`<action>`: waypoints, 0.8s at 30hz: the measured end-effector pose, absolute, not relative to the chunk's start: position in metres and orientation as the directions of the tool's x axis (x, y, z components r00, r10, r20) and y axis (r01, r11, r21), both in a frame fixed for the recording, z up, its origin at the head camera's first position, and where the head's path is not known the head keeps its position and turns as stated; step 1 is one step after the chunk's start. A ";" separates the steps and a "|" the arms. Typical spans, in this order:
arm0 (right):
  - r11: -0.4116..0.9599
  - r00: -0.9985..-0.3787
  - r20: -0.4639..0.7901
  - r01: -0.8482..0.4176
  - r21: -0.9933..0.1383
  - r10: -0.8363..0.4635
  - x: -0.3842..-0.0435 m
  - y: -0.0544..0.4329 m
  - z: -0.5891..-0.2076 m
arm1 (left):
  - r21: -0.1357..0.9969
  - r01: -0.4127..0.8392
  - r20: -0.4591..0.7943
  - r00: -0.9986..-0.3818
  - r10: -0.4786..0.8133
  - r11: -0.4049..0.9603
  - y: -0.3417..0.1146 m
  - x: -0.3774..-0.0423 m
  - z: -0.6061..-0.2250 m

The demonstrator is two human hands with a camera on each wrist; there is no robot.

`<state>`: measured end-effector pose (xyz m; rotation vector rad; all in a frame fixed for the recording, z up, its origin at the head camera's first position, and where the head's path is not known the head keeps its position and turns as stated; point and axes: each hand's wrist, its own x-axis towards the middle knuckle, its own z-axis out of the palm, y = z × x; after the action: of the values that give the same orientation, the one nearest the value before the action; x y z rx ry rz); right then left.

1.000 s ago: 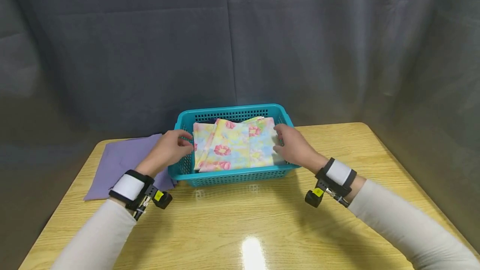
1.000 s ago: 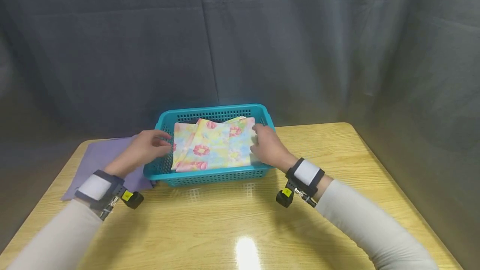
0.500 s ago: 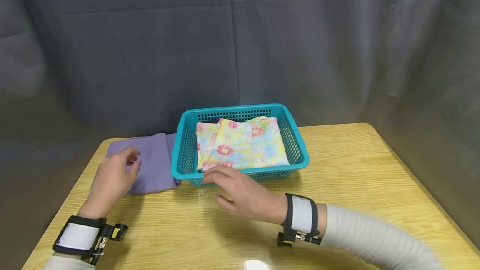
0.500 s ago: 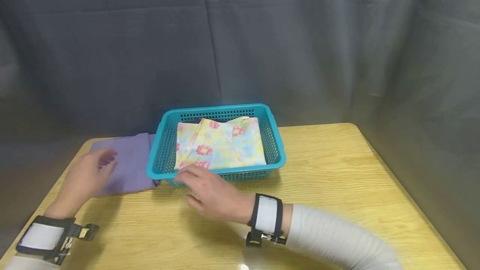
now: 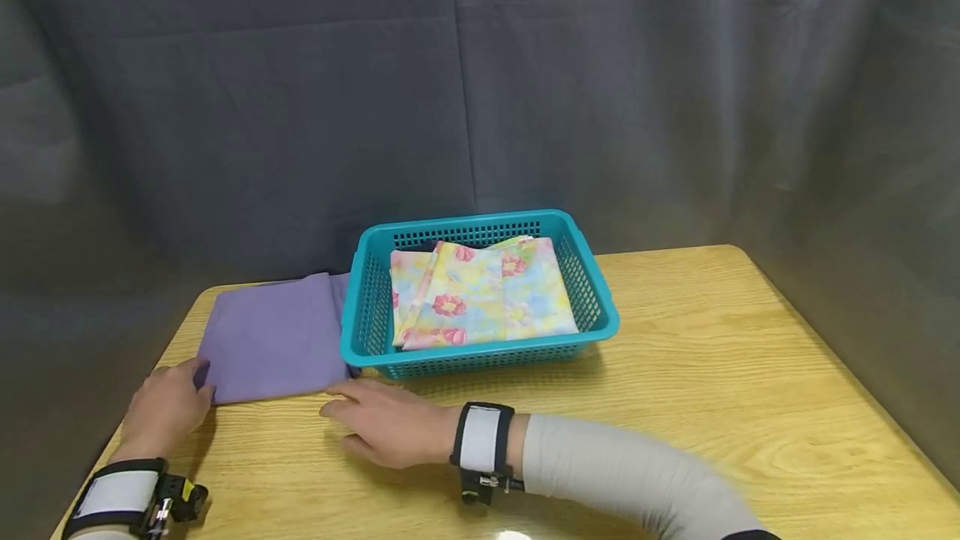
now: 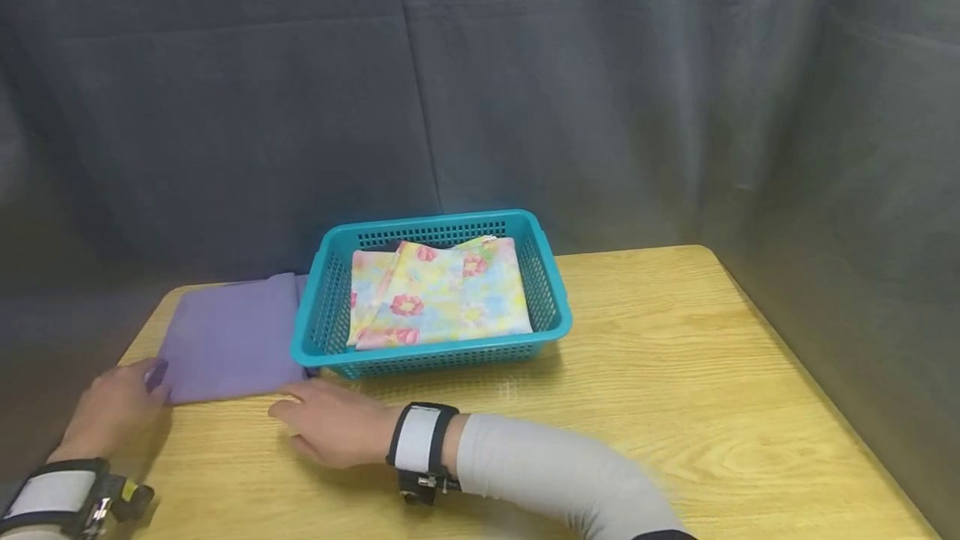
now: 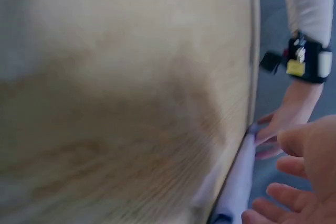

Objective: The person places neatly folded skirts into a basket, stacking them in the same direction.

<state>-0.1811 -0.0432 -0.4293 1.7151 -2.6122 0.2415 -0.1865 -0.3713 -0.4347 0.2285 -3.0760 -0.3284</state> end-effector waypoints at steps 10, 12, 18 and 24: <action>0.569 -0.575 0.047 -0.817 -0.097 -0.817 -0.193 -0.080 -0.445 | 0.221 -0.082 0.026 -0.996 -0.090 0.972 -0.376 -0.191 -0.443; 0.622 -0.626 0.019 -0.777 -0.100 -0.780 -0.193 -0.086 -0.447 | 0.213 -0.065 0.030 -0.997 -0.073 0.975 -0.376 -0.192 -0.443; 0.640 -0.638 0.054 -0.764 0.083 -0.768 -0.192 -0.090 -0.456 | 0.190 -0.029 0.019 -0.999 -0.033 0.981 -0.375 -0.191 -0.444; 0.533 -0.524 0.122 -0.782 0.324 -0.843 -0.175 -0.080 -0.455 | 0.158 0.007 -0.032 -0.999 0.012 0.987 -0.375 -0.176 -0.442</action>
<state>-0.1750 -0.0802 -0.4550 1.3619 -2.5100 -0.3346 -0.1758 -0.3746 -0.4421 -0.0148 -3.1644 -0.2521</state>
